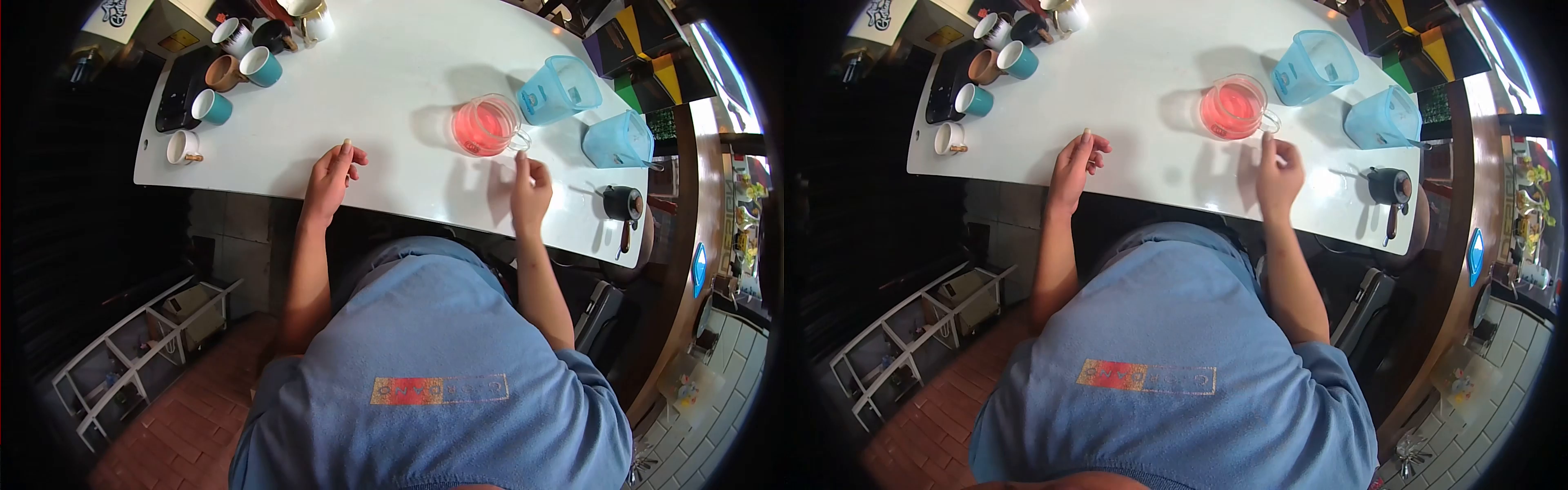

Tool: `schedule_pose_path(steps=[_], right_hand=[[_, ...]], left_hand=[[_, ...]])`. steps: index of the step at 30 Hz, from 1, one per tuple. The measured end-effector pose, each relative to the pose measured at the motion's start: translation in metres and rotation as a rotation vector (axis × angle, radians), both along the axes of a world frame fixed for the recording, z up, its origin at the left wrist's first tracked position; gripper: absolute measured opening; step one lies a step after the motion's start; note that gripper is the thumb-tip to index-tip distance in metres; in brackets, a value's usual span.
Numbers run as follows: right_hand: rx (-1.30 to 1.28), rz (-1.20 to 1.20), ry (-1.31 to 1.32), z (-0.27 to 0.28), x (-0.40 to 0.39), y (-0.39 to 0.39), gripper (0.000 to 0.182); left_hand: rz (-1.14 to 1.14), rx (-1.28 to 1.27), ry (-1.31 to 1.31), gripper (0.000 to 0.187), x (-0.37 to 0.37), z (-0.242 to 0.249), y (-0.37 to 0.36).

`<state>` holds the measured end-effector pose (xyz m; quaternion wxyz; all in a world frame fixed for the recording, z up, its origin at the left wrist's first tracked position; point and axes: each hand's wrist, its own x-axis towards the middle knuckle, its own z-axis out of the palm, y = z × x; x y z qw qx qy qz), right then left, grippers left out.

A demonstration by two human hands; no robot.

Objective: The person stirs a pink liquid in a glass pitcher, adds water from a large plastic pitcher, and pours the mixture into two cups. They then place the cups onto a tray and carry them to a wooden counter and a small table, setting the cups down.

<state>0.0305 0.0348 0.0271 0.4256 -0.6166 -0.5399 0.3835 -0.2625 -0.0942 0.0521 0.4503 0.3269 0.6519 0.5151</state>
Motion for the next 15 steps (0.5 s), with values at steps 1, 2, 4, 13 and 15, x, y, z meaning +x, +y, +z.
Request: schedule_pose_path(steps=[1, 2, 4, 13, 15], right_hand=[[-0.004, 0.022, 0.012, -0.003, -0.010, -0.010, 0.039], [0.075, 0.137, -0.031, -0.009, -0.016, -0.016, 0.049], [0.075, 0.128, -0.073, -0.015, -0.030, -0.020, 0.057], [0.219, 0.010, -0.053, -0.027, -0.050, 0.042, 0.061], [0.129, 0.076, 0.301, -0.025, -0.052, 0.052, 0.060]], left_hand=[[0.004, 0.009, -0.002, 0.041, -0.003, 0.000, -0.002], [0.007, 0.015, -0.004, 0.041, -0.005, 0.000, -0.004], [0.024, 0.025, -0.010, 0.041, -0.008, 0.001, -0.007], [0.076, 0.051, -0.015, 0.040, -0.003, 0.001, -0.029], [0.095, 0.011, -0.056, 0.041, 0.000, 0.001, -0.035]])
